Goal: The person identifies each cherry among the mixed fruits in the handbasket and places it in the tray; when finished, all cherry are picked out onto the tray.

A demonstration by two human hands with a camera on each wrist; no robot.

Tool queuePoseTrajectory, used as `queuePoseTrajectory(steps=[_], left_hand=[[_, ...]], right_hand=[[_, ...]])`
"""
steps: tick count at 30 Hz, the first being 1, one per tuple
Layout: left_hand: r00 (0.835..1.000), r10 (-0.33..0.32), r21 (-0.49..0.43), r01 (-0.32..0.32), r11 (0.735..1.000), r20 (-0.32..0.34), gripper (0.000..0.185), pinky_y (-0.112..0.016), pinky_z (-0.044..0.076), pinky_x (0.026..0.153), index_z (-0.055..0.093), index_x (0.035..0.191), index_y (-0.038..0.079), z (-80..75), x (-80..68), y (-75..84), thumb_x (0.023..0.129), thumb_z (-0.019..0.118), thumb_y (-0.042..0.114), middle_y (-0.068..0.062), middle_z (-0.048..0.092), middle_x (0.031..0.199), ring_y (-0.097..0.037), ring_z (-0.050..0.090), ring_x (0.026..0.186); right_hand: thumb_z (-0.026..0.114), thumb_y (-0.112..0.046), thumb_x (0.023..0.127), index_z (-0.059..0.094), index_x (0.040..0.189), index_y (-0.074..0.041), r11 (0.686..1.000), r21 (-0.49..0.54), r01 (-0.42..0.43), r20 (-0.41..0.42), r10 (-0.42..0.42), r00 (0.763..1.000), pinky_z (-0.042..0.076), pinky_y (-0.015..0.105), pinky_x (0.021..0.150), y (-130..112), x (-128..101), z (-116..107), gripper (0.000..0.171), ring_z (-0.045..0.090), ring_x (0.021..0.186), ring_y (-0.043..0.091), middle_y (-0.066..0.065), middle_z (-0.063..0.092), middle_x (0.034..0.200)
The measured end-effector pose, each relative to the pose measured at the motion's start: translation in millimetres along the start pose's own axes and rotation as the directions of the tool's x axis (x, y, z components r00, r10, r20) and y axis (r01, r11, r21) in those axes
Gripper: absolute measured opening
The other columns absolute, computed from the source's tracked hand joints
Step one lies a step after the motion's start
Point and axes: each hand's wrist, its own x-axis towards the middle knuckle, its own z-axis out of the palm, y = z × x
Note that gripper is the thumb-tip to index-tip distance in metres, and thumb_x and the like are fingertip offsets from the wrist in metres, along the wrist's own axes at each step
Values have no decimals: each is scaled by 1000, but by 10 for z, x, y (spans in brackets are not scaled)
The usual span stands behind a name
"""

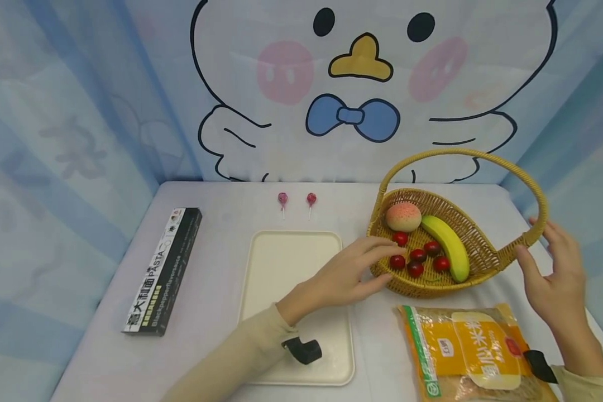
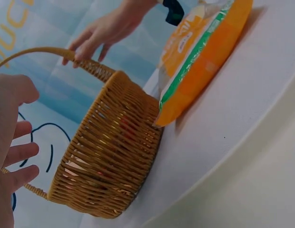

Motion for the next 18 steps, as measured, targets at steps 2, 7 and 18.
queuePoseTrajectory(steps=[2, 7, 18], left_hand=[[1000, -10, -13, 10, 1000, 11, 47, -27, 48, 117, 57, 151, 16, 27, 51, 4, 106, 65, 25, -5, 56, 155, -19, 55, 140], [999, -43, -49, 44, 998, 24, 46, -27, 45, 121, 56, 152, 18, 76, 180, 15, 107, 64, 25, -4, 54, 156, -19, 52, 143], [994, -104, -37, 104, 994, 19, 48, -25, 42, 122, 55, 153, 21, 203, 501, 1, 106, 64, 27, -2, 52, 159, -16, 51, 146]], right_hand=[[68, 0, 100, 54, 156, -14, 1000, 9, -1, -7, 1, 1000, 20, 6, 116, -2, 5, -4, 59, 35, 157, 7, 14, 48, 164], [69, 3, 98, 59, 152, -11, 998, 59, 25, -27, -23, 999, 24, 7, 114, 17, 29, -7, 57, 35, 150, -8, -27, 44, 158], [69, 1, 99, 60, 151, -12, 998, 53, 31, -35, -29, 999, 23, 10, 119, 62, 11, 1, 55, 37, 152, -3, -23, 45, 159]])
